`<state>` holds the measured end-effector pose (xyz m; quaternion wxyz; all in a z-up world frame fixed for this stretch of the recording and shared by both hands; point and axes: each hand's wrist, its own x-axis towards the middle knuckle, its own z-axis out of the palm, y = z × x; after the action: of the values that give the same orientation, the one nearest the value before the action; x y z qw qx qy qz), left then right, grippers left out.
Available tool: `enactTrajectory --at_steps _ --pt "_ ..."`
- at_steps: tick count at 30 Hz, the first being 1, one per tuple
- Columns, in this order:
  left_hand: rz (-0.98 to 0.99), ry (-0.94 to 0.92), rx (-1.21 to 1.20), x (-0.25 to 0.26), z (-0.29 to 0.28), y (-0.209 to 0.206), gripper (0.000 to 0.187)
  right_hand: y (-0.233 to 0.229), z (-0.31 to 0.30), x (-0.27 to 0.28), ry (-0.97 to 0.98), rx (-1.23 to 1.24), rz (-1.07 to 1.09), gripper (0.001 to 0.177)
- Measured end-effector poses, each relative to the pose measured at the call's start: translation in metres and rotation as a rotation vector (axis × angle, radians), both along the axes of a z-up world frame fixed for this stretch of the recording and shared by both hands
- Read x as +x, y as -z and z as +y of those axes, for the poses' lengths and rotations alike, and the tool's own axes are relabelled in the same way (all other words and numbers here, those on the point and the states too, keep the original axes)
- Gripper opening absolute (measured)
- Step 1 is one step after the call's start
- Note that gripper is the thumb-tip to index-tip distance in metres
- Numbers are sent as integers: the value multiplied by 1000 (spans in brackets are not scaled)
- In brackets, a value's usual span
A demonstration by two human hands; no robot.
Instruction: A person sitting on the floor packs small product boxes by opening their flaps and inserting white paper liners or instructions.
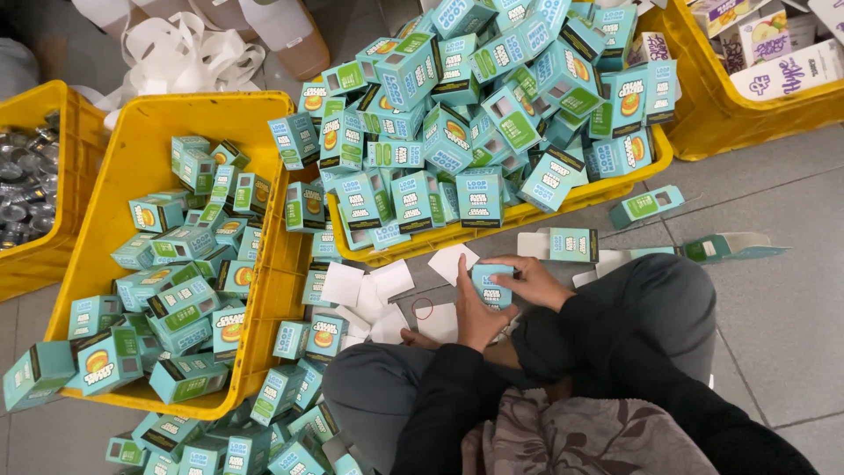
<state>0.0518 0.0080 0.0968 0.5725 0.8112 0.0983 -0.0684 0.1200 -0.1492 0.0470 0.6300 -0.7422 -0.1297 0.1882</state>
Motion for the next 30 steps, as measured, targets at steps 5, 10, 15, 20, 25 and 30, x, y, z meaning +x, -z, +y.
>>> enactTrajectory --at_steps 5,10,15,20,25,30 --pt "-26 36 39 -5 -3 2 123 18 -6 -4 -17 10 -96 34" --pt "-28 55 61 -7 -5 5 107 28 -5 -12 1 -7 -213 37" --pt "-8 3 38 -6 -6 31 108 41 4 -24 178 -63 -166 41" --pt "19 -17 41 -10 -10 33 103 38 7 -29 279 18 -64 34" --pt "-9 -12 33 -12 -7 33 98 38 6 -24 301 46 -38 31" --pt "-16 -20 47 -13 -9 39 101 43 4 -22 256 61 -61 28"
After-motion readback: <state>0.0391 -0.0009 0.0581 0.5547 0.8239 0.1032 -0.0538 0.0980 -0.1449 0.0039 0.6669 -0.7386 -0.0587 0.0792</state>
